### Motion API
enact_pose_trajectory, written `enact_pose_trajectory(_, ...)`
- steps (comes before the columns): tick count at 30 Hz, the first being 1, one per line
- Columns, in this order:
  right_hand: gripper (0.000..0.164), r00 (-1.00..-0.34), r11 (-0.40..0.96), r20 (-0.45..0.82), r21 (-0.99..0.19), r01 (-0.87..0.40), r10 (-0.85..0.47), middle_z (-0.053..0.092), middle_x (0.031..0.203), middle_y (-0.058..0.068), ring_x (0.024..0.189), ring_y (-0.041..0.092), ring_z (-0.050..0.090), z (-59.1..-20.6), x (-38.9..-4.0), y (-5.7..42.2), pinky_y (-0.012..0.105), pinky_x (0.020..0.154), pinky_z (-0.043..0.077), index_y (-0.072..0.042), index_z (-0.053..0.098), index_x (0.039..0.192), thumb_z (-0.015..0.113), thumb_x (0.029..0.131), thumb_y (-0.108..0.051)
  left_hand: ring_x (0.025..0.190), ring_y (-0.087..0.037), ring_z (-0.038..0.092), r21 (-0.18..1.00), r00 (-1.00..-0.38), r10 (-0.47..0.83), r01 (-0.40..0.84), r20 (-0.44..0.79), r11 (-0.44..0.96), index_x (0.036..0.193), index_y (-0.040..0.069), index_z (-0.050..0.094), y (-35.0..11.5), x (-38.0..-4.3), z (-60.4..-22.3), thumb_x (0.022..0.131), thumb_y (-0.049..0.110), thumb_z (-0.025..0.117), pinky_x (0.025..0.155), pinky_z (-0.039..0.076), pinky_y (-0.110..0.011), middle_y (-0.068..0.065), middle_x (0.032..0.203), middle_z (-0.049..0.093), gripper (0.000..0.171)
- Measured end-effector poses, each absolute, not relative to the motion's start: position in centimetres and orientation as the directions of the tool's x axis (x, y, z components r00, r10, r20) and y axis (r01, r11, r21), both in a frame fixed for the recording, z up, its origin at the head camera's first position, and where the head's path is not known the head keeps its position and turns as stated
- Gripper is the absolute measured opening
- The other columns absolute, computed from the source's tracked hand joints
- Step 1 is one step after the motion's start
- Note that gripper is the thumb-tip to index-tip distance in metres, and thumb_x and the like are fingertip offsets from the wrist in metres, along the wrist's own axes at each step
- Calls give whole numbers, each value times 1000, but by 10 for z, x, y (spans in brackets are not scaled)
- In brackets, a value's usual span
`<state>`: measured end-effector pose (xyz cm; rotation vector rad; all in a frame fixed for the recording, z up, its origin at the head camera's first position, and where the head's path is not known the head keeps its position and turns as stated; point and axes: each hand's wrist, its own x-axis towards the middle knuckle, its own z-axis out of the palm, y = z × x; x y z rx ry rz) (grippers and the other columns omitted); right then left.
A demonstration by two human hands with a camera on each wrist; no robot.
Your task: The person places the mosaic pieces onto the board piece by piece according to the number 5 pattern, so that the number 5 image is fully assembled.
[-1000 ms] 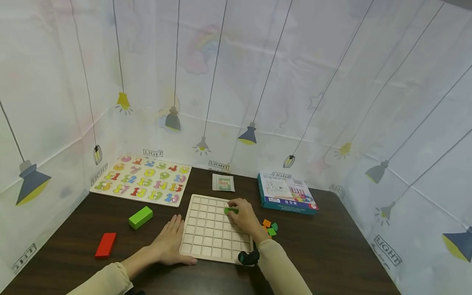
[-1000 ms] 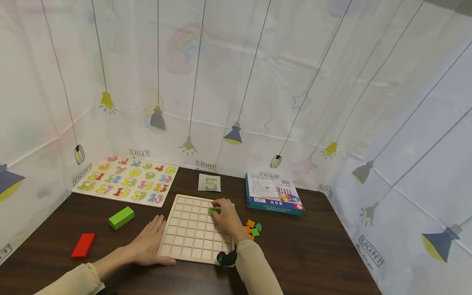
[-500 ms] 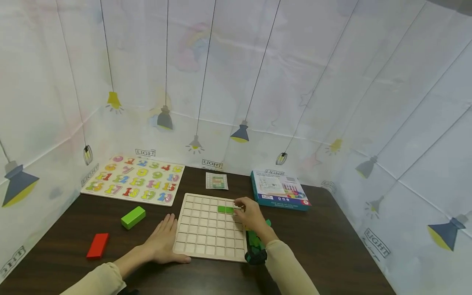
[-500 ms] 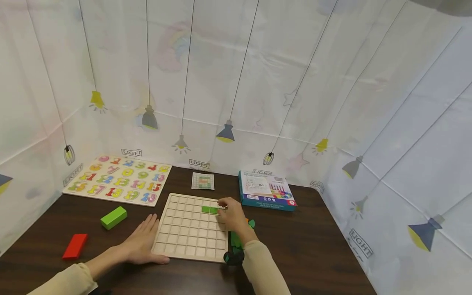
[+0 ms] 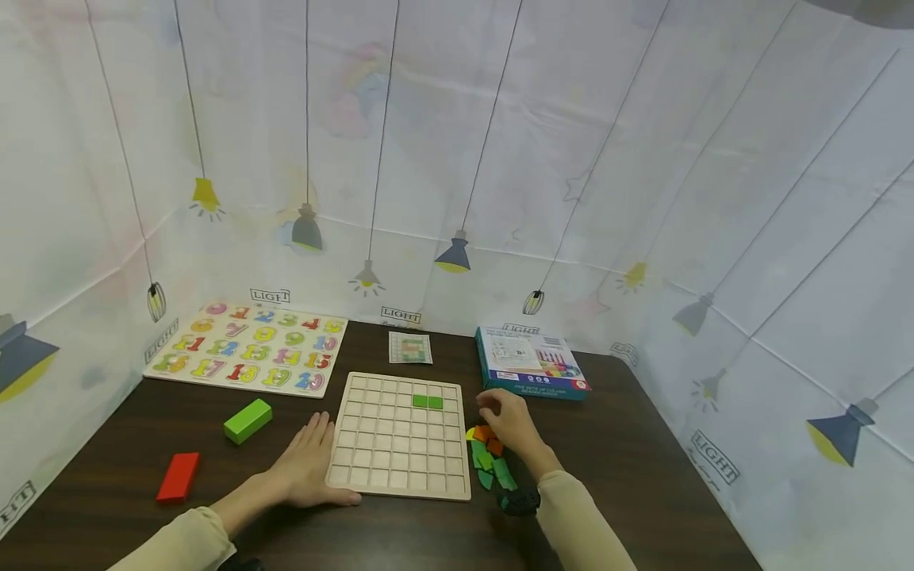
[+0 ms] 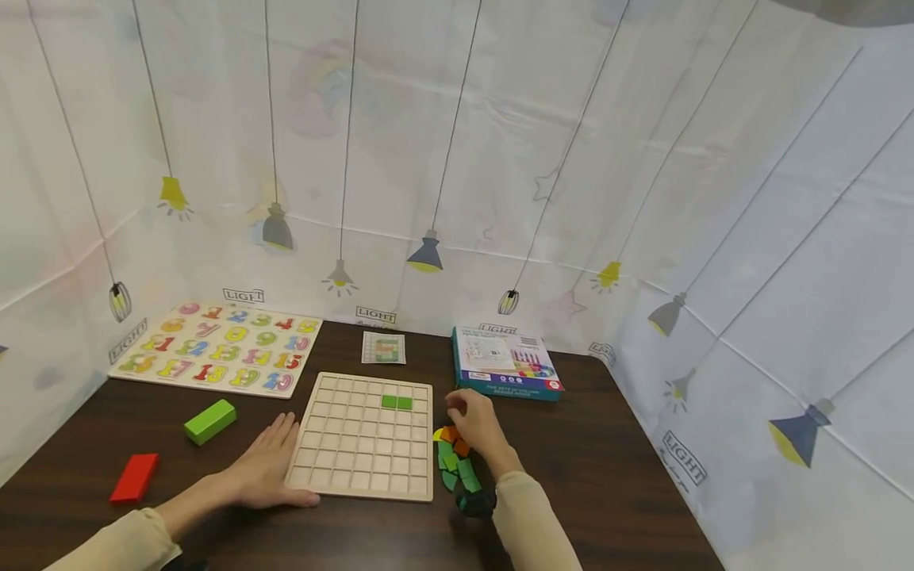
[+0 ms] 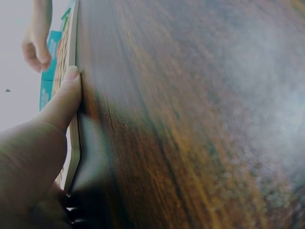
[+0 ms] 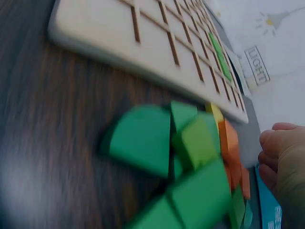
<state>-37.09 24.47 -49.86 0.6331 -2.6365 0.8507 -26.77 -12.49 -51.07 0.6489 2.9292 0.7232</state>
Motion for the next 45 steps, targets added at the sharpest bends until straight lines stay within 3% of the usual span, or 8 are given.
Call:
enact_pose_trajectory(6, 15, -893, 771, 370, -478, -420, -257, 66, 92, 2, 81, 14, 59, -498, -364, 265, 36, 78, 52, -4, 69, 99, 69, 84, -1, 137, -49, 8, 440, -913, 406, 377, 32, 815, 141, -18, 21, -124, -267, -511, 66, 74, 65, 107, 16, -59, -38, 146, 13, 127)
enact_pose_trajectory(16, 15, -895, 785, 383, -471, -403, -229, 68, 91, 2, 81, 15, 61, -497, -354, 288, 38, 79, 52, -5, 70, 96, 69, 83, 1, 136, -51, 9, 439, -909, 414, 392, 49, 809, 141, -18, 20, -124, -266, -509, 67, 73, 66, 106, 17, -60, -40, 145, 14, 125)
enact_pose_trajectory(24, 21, -877, 767, 388, -457, -451, -285, 67, 88, 0, 78, 13, 61, -501, -348, 293, 37, 75, 53, -7, 70, 94, 72, 77, 6, 136, -51, 8, 444, -909, 416, 390, 43, 807, 141, -18, 20, -124, -266, -511, 67, 73, 66, 106, 16, -60, -40, 145, 13, 126)
enact_pose_trajectory(35, 25, -909, 778, 246, -472, -415, -336, 67, 95, 1, 83, 15, 61, -500, -341, 291, 38, 79, 52, -8, 68, 99, 74, 77, 0, 136, -51, 9, 441, -908, 416, 395, 53, 806, 141, -17, 21, -124, -266, -512, 67, 73, 66, 106, 17, -60, -40, 145, 14, 125)
enact_pose_trajectory(45, 25, -911, 787, 232, -459, -412, -342, 66, 97, 1, 85, 15, 61, -499, -345, 294, 37, 80, 52, -8, 68, 100, 76, 77, -1, 137, -50, 9, 441, -910, 412, 388, 46, 809, 140, -18, 21, -124, -267, -509, 67, 74, 65, 106, 17, -59, -39, 146, 14, 126)
